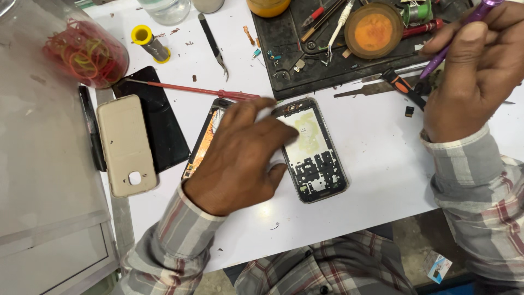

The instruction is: The person uses a small purple screwdriver to unscrew components inside the back of a smartphone, then uses a larger screwdriver to pry along the edge of the phone and separates the screen assembly from the frame. They continue unscrewing and prying at the internal frame while holding the phone parts on the workbench.

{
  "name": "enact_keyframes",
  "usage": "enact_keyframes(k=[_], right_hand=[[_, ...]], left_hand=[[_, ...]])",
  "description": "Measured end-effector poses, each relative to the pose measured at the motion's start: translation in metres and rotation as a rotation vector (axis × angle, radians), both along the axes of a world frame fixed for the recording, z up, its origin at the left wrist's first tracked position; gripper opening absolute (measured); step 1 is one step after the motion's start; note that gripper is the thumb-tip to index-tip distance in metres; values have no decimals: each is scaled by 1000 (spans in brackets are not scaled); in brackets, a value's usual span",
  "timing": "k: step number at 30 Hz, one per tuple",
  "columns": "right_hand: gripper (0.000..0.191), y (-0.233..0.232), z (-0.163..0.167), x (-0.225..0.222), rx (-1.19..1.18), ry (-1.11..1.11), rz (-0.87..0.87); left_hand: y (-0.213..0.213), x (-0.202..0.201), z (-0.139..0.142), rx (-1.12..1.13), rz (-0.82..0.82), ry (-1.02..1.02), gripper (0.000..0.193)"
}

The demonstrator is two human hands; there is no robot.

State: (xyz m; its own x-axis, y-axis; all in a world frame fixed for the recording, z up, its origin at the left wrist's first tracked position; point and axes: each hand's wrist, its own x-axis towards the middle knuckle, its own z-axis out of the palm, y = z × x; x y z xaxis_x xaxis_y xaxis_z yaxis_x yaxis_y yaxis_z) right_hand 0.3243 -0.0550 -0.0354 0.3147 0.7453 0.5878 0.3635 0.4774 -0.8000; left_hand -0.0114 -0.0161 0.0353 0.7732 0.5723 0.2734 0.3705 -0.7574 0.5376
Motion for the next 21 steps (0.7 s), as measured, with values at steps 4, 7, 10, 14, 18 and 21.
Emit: enact_keyframes(k=[4, 7, 10, 14, 18, 21], right_hand=[[19, 0, -1, 2, 0, -4, -8], [18, -2, 1, 0, -10, -17, -15], [17, -4, 3, -2, -14, -39, -14], [17, -3, 6, -5, -18, -41, -17], [20, -4, 12, -6, -20, -102, -16], [16, -6, 14, -8, -46, -101, -38]], left_hand=[[-4, 8, -4, -58, -21, 68, 32], [-6, 11, -8, -125, -27, 72, 37], [-3, 10, -11, -79, -98, -91, 61], [-2, 15, -13, 23, -142, -38, 82], [-7, 18, -9, 3, -95, -25, 82], [-10, 21, -5, 9, -48, 50, 81]])
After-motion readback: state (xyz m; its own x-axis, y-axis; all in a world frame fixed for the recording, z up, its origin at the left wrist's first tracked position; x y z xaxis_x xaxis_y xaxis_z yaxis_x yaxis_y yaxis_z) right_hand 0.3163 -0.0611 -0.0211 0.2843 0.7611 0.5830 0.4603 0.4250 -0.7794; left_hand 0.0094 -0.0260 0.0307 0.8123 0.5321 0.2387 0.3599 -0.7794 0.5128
